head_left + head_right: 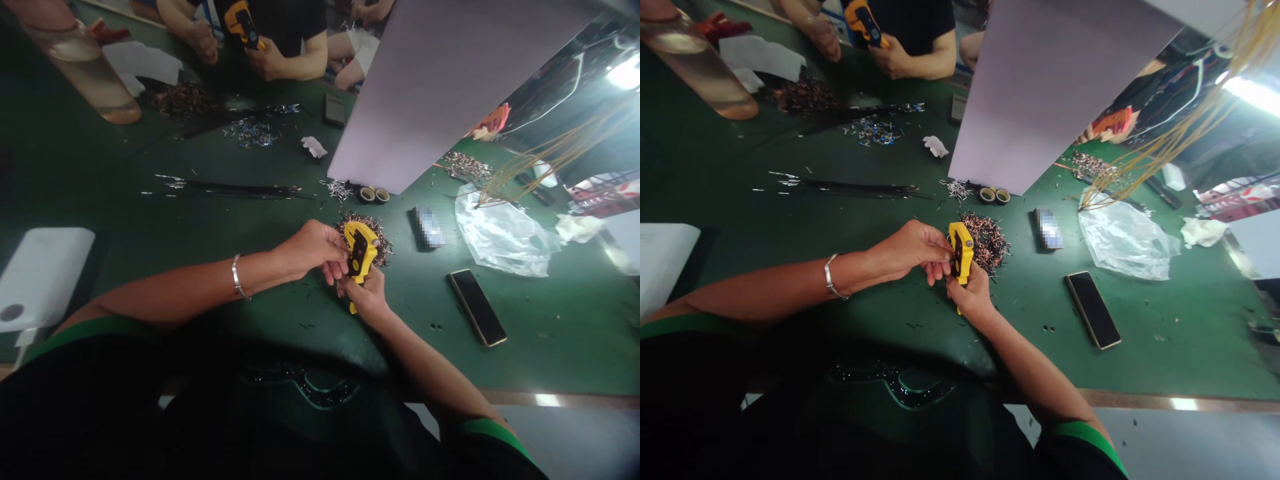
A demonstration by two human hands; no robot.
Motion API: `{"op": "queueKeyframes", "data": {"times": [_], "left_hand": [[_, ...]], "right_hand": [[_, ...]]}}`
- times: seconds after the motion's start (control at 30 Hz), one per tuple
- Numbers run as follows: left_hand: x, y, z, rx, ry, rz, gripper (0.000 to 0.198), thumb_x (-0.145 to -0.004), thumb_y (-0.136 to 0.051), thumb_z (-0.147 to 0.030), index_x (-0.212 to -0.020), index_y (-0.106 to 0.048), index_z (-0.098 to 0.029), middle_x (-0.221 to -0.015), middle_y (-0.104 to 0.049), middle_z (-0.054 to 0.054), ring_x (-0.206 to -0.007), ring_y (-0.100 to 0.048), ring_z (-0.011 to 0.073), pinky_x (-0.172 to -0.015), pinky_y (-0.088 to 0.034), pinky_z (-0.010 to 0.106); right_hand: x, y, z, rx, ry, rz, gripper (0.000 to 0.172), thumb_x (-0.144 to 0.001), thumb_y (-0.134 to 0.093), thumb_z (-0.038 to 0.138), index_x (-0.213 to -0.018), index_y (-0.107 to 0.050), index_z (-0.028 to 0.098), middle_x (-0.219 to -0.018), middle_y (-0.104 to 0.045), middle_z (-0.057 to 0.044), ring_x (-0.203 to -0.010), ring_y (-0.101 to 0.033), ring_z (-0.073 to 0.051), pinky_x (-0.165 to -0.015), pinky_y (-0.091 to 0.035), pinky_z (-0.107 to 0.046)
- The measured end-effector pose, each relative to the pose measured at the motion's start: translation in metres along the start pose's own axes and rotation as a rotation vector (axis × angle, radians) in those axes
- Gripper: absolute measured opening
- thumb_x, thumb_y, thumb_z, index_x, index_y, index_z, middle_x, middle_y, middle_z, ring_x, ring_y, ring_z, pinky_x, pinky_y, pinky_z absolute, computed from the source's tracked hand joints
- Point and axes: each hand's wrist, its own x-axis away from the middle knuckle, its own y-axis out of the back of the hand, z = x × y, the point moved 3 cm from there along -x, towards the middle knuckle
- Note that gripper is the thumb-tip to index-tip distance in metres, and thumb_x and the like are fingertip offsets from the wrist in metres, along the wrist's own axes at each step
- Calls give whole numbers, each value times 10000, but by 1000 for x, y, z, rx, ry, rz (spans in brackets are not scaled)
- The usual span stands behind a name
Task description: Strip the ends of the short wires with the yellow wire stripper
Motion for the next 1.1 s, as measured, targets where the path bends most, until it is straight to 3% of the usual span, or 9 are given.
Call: {"op": "queueKeyframes", "data": {"times": [0.57, 0.83, 0.97, 1.1], "left_hand": [[-6, 4, 3, -38, 13, 10, 185, -602, -686, -233, -737, -636, -119, -618, -680, 58, -511, -613, 135, -484, -506, 278], [-11, 7, 2, -103, 34, 8, 283, -669, -657, -225, -918, -669, -92, -645, -677, 46, -513, -588, 111, -515, -505, 277], [-13, 8, 0, -110, 22, -11, 218, -653, -672, -228, -831, -651, -104, -642, -677, 53, -507, -588, 117, -503, -504, 284], [-15, 11, -1, -125, 34, -28, 241, -661, -666, -217, -871, -651, -101, -635, -675, 47, -511, -591, 114, -505, -501, 279]], "right_hand": [[-1, -2, 1, 10, 39, -51, 151, -804, -636, 329, -762, -559, 205, -487, -588, 32, -394, -557, -133, -421, -448, -259], [-5, -6, -6, -76, 30, -87, 171, -793, -645, 351, -782, -552, 207, -493, -566, 51, -356, -525, -116, -384, -428, -243], [-7, -8, 0, -108, -8, -93, 175, -764, -658, 328, -753, -525, 215, -460, -547, 66, -329, -493, -106, -358, -405, -233], [-10, -7, 3, -182, -73, -93, 190, -743, -666, 316, -717, -506, 216, -423, -533, 70, -314, -471, -103, -337, -384, -226]]}}
